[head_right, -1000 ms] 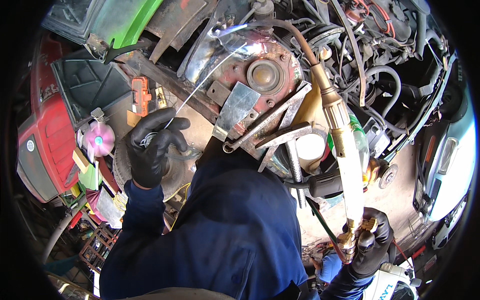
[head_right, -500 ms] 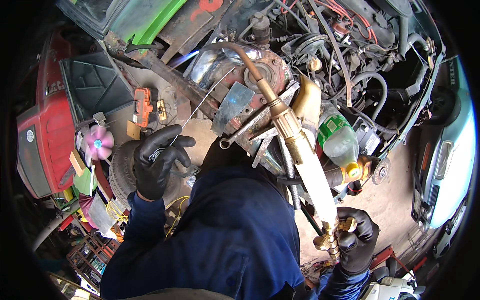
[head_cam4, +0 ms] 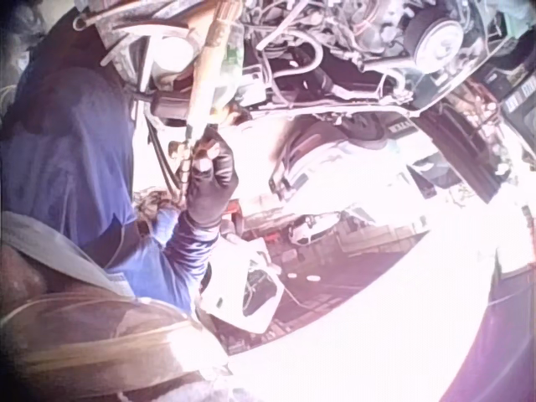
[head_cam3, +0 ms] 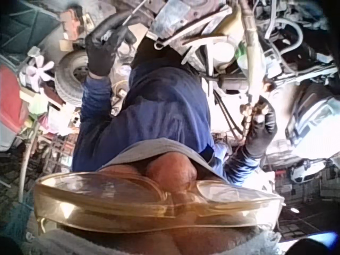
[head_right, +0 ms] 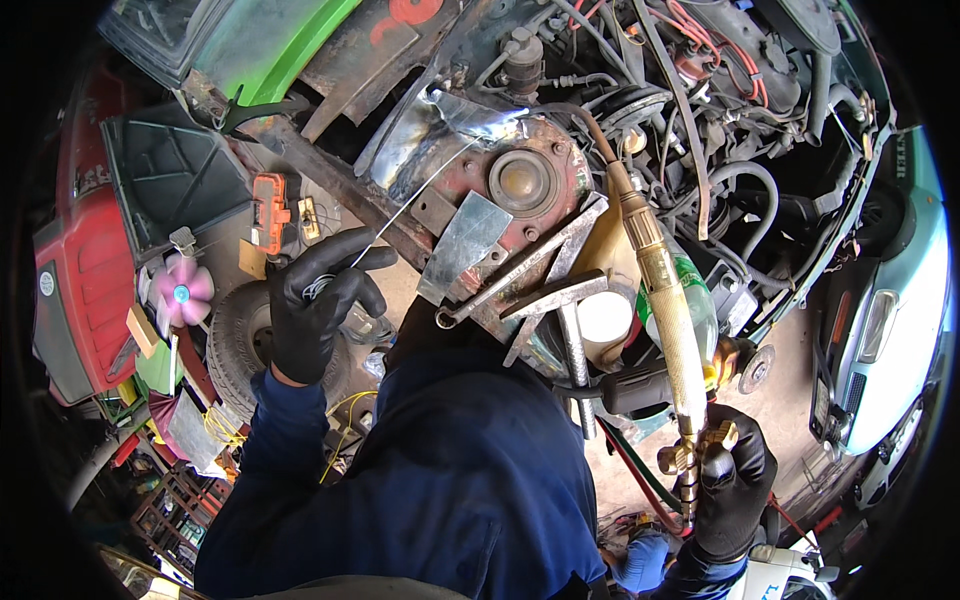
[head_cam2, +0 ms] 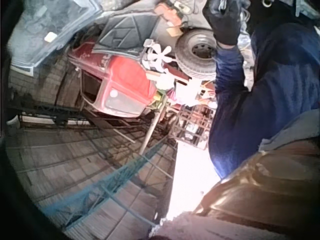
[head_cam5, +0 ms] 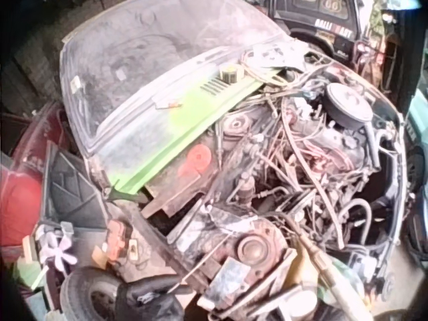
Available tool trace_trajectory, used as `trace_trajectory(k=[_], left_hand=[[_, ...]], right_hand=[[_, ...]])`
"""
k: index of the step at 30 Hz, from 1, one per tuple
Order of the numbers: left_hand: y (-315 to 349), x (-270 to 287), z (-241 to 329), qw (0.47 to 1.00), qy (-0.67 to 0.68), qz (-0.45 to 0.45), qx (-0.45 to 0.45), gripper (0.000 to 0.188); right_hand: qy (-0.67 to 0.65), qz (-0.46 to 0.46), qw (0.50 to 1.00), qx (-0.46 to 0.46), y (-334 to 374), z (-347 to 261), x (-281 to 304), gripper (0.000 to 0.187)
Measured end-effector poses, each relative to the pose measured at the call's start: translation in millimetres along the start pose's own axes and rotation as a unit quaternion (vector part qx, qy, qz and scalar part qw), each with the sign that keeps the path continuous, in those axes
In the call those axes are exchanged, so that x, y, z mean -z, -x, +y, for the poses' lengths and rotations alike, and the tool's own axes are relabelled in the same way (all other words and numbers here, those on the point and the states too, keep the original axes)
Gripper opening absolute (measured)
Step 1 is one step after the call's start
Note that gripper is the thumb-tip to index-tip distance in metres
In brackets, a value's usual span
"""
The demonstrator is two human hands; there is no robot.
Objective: The person uses a welding torch to join metal pieces on a car's engine bay, then switches to an angle grinder to smooth the welded area. The person handles welding rods and a metal file during the process.
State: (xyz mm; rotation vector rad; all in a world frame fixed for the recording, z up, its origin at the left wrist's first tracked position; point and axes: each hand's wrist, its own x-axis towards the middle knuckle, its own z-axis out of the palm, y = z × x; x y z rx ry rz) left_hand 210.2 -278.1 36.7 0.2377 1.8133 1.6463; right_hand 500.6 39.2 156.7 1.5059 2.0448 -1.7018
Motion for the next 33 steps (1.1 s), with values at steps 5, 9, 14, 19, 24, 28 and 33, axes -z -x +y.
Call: trace_trajectory(k=[5,9,14,19,24,28,33], left_hand=[[-18,2,-2,0.999,-0.002,-0.023,0.033,0.047],[-22,0,-2,0.997,-0.006,-0.025,0.070,0.046],[-23,0,-4,0.997,0.008,-0.023,0.073,0.046],[-25,1,-7,0.998,-0.002,-0.027,0.057,0.046],[-25,1,-9,0.998,-0.009,-0.029,0.055,0.047],[-23,1,-6,0.999,0.000,-0.017,0.033,0.046],[-15,3,3,1.000,-0.006,0.003,0.023,0.044]], right_hand=[[-0.007,-0.019,0.999,-0.033,-18,-8,-6,0.068],[-0.015,-0.011,1.000,-0.011,-25,-6,-12,0.069],[-0.020,-0.033,0.998,-0.045,-27,-8,-9,0.072],[0.014,-0.028,0.999,-0.045,-28,-8,-9,0.074],[0.019,-0.029,0.999,-0.042,-30,-5,-9,0.074],[-0.024,-0.036,0.998,-0.037,-30,0,-5,0.075],[0.015,-0.043,0.999,-0.003,-24,5,6,0.081]])
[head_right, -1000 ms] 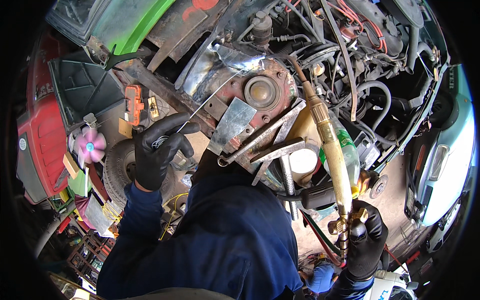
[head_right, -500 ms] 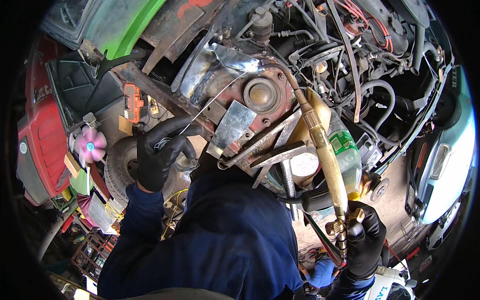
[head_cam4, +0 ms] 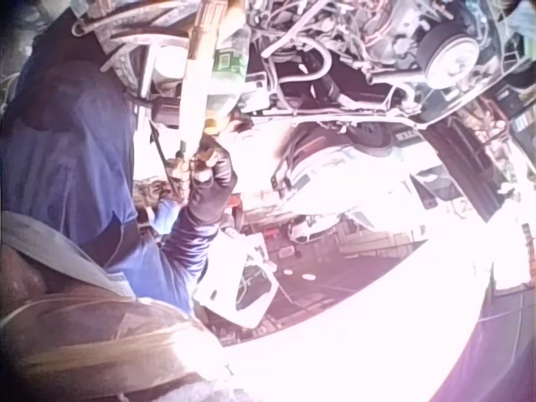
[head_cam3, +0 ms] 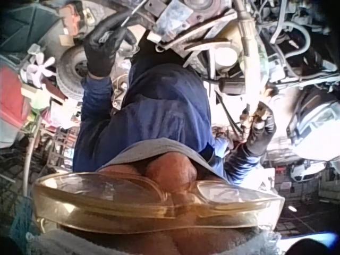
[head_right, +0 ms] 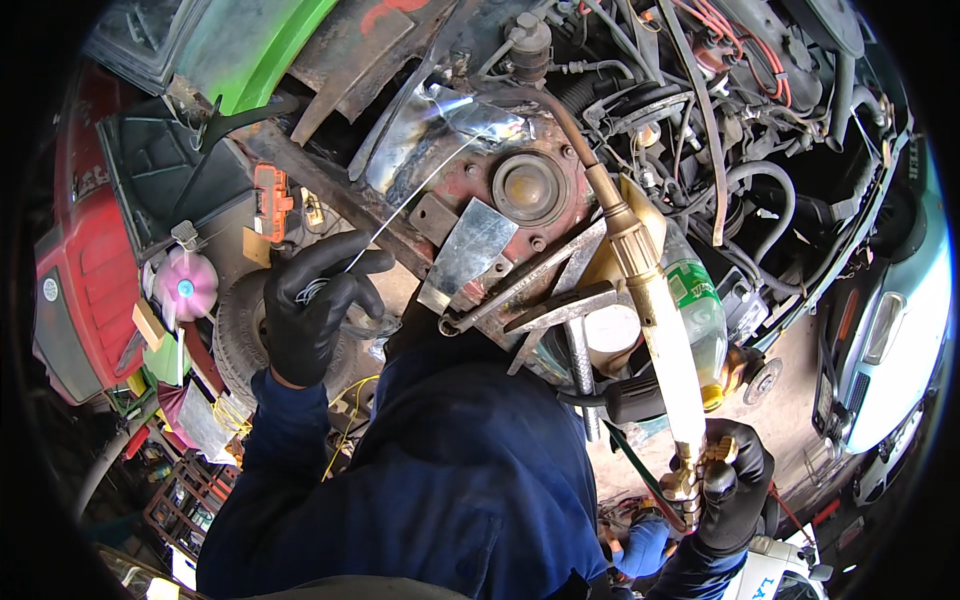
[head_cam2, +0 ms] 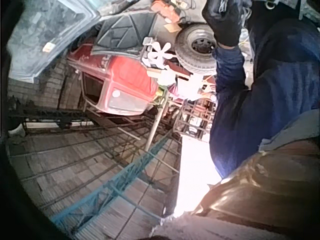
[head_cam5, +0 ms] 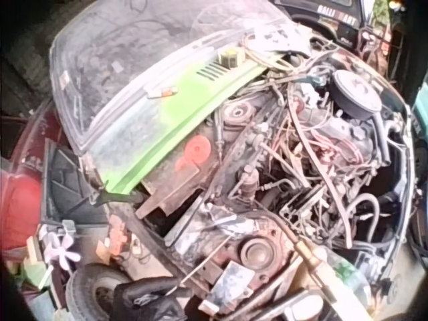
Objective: The person uses a welding torch to join metal pieces on a car's engine bay, then switches to an angle grinder to smooth the welded area. The person handles welding rods and a metal file during the process.
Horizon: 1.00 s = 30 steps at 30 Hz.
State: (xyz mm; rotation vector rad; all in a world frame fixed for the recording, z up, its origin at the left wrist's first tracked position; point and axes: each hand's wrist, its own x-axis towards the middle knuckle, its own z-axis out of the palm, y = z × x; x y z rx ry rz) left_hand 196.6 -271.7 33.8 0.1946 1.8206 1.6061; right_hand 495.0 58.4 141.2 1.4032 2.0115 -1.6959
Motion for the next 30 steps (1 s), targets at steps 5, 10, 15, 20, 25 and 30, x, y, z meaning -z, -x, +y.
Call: trace_trajectory(k=[5,10,15,20,25,30], left_hand=[[7,1,3,1.000,0.011,-0.003,0.022,0.041],[10,0,-1,1.000,0.014,-0.003,0.005,0.042],[10,-1,-4,1.000,0.006,-0.005,-0.002,0.045],[11,-1,-6,1.000,0.007,-0.006,-0.009,0.048],[8,-1,-8,1.000,0.000,-0.010,-0.018,0.047],[3,-2,-9,1.000,0.000,-0.010,-0.001,0.045]], right_hand=[[0.004,-0.010,1.000,0.016,4,5,5,0.081],[0.013,-0.011,1.000,0.020,5,8,4,0.083],[0.011,-0.012,1.000,0.024,7,12,5,0.083],[-0.005,-0.017,1.000,0.024,9,16,6,0.083],[-0.013,-0.019,1.000,0.019,8,15,7,0.083],[-0.021,-0.010,1.000,0.011,6,15,4,0.083]])
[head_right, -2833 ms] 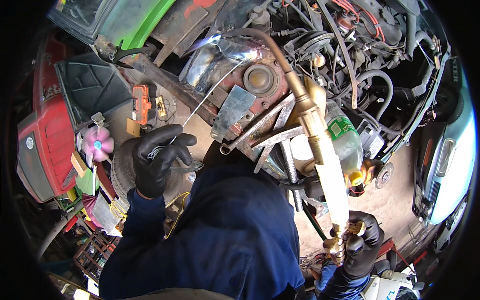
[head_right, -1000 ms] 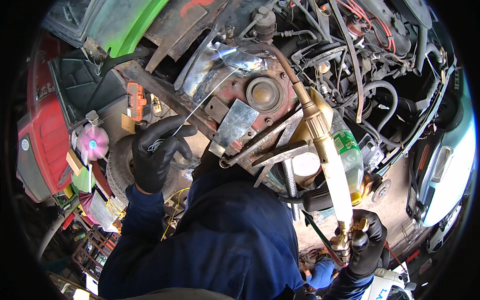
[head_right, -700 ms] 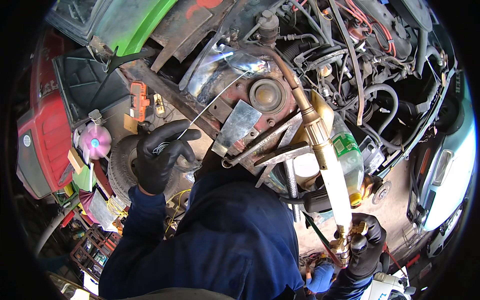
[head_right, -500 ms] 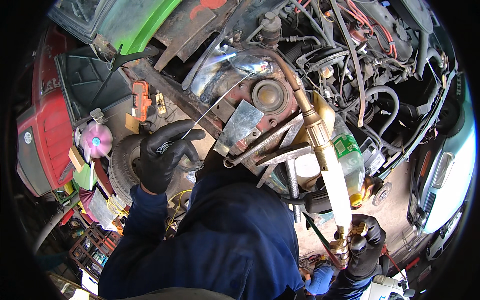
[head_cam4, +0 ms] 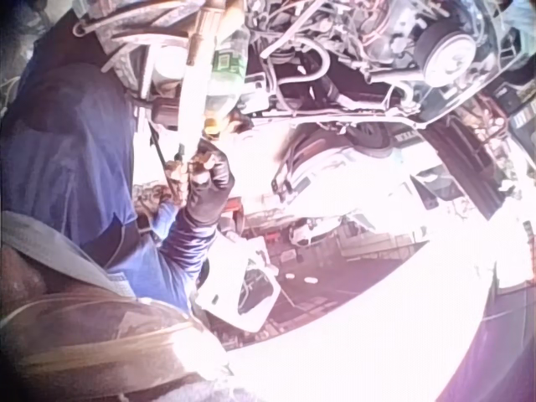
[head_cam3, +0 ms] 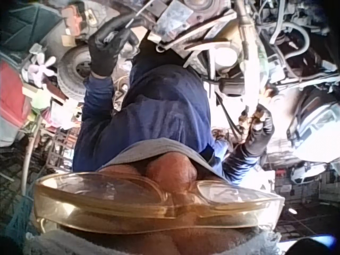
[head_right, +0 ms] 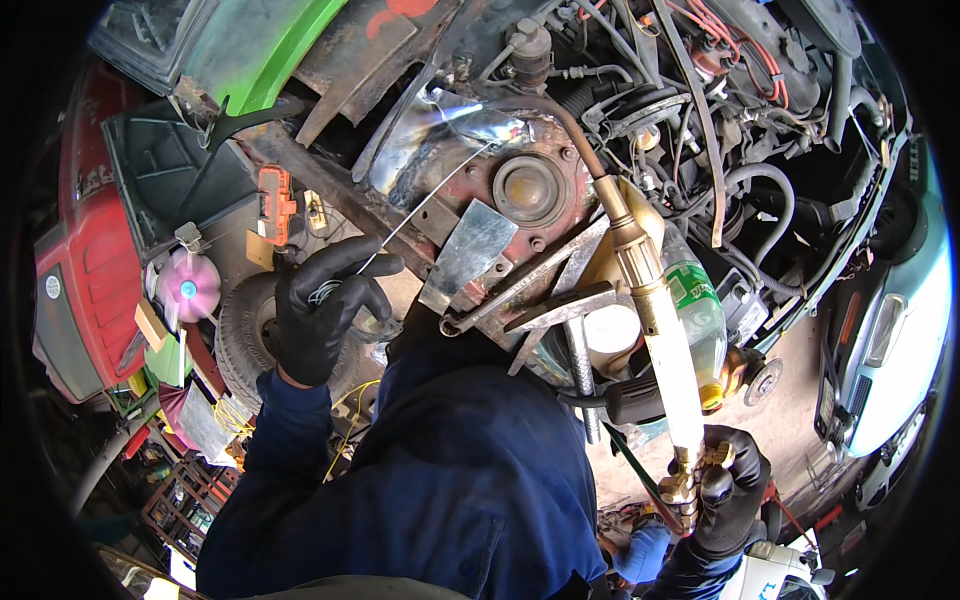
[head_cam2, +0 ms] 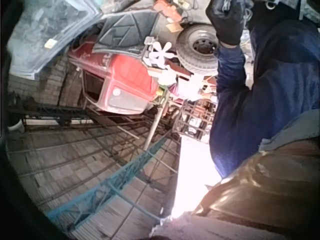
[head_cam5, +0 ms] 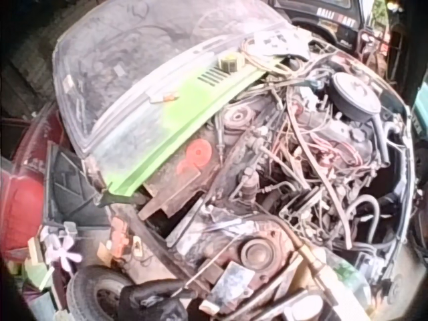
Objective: The person uses a welding torch to join metal pieces on a car's engine bay, then switches to an angle grinder to smooth the welded area. The person handles welding rods and a metal file during the process.
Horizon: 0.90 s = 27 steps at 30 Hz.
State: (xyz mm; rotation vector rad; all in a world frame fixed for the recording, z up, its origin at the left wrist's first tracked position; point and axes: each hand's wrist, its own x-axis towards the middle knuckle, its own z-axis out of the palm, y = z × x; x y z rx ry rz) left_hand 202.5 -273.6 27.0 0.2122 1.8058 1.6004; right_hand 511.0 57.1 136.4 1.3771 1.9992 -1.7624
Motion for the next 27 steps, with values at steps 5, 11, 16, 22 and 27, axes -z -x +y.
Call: trace_trajectory(k=[5,11,16,22,27], left_hand=[[-6,-1,-3,1.000,0.003,-0.004,0.015,0.043],[-11,0,-2,1.000,-0.013,-0.009,0.010,0.042],[-15,2,0,1.000,-0.021,-0.020,0.010,0.042],[-15,-1,-1,1.000,-0.022,-0.011,0.018,0.042],[-15,-1,0,0.999,-0.024,-0.010,0.030,0.041]], right_hand=[[-0.006,0.009,0.999,0.030,-5,4,-6,0.067],[-0.015,0.023,1.000,-0.006,-7,0,-10,0.066],[-0.015,0.019,0.999,-0.033,-10,-4,-13,0.067],[-0.038,0.031,0.998,-0.049,-13,-6,-16,0.069],[-0.038,0.028,0.997,-0.054,-15,-4,-16,0.069]])
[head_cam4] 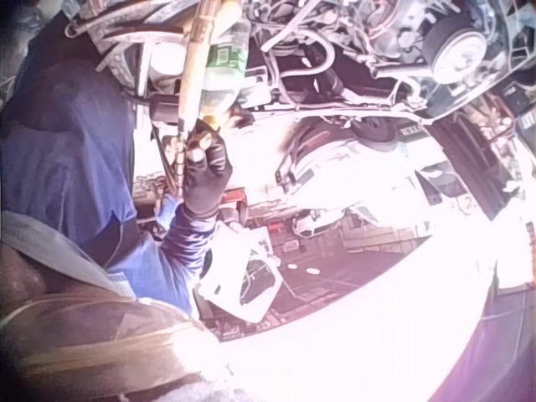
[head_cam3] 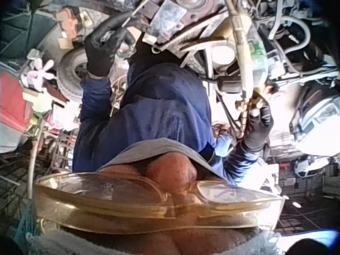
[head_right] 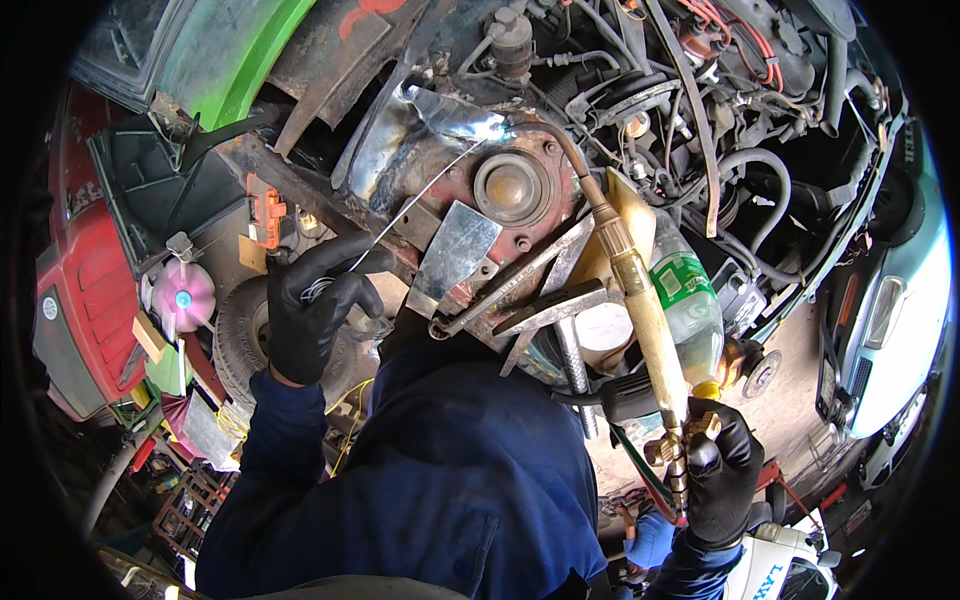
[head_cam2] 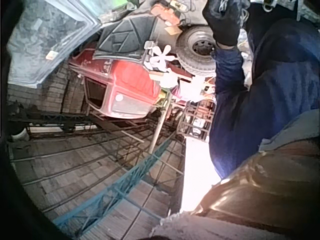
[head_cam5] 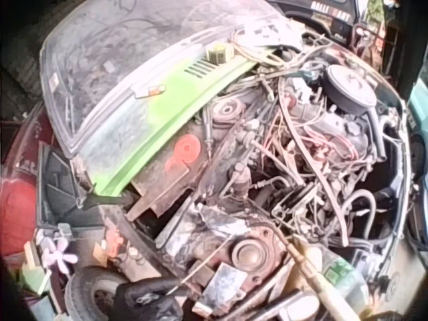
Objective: The person uses a welding torch to join metal pieces on a car's engine bay, then switches to an angle grinder to smooth the welded area. The person handles welding rods and a metal file during the process.
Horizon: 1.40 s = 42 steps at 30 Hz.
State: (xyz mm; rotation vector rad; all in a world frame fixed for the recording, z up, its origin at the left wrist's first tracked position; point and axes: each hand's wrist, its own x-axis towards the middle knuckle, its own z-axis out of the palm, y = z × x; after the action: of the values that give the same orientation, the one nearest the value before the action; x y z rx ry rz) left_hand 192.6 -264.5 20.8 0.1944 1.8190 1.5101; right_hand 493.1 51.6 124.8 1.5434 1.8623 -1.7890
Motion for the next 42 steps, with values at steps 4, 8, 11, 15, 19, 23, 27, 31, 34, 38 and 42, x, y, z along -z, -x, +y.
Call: trace_trajectory(k=[4,8,11,15,19,23,27,31,34,38,42], left_hand=[[-2,0,-1,1.000,0.013,-0.008,0.004,0.042],[-3,1,-1,1.000,0.012,-0.019,-0.002,0.043],[-3,0,0,1.000,-0.005,-0.014,-0.010,0.042],[-3,-1,1,1.000,-0.009,-0.009,-0.007,0.041],[-4,0,0,1.000,-0.006,-0.010,-0.017,0.041],[-4,0,-1,1.000,0.002,-0.010,-0.020,0.041],[-4,0,-1,1.000,-0.004,-0.007,-0.013,0.041],[-4,1,-2,1.000,0.003,-0.015,-0.020,0.041],[-5,2,-3,1.000,0.002,-0.018,-0.018,0.041],[-4,1,-1,1.000,0.003,-0.015,-0.009,0.041],[-5,0,1,1.000,-0.003,-0.013,-0.008,0.042]], right_hand=[[0.015,0.002,1.000,0.003,-2,3,0,0.071],[0.037,-0.023,0.999,0.015,-4,4,1,0.071],[0.061,-0.027,0.997,0.024,-4,5,2,0.072],[0.055,-0.024,0.998,0.013,-4,6,3,0.073],[0.050,-0.029,0.998,0.004,-4,5,2,0.072],[0.028,-0.034,0.999,-0.012,-3,0,1,0.072],[0.026,-0.032,0.999,-0.012,-3,-2,-1,0.072],[0.042,-0.039,0.998,-0.020,-3,-4,0,0.071],[0.040,-0.033,0.998,-0.027,-2,-3,0,0.070],[0.041,-0.021,0.999,-0.006,-2,1,-1,0.070],[0.038,-0.019,0.999,0.001,-3,3,-2,0.070]])
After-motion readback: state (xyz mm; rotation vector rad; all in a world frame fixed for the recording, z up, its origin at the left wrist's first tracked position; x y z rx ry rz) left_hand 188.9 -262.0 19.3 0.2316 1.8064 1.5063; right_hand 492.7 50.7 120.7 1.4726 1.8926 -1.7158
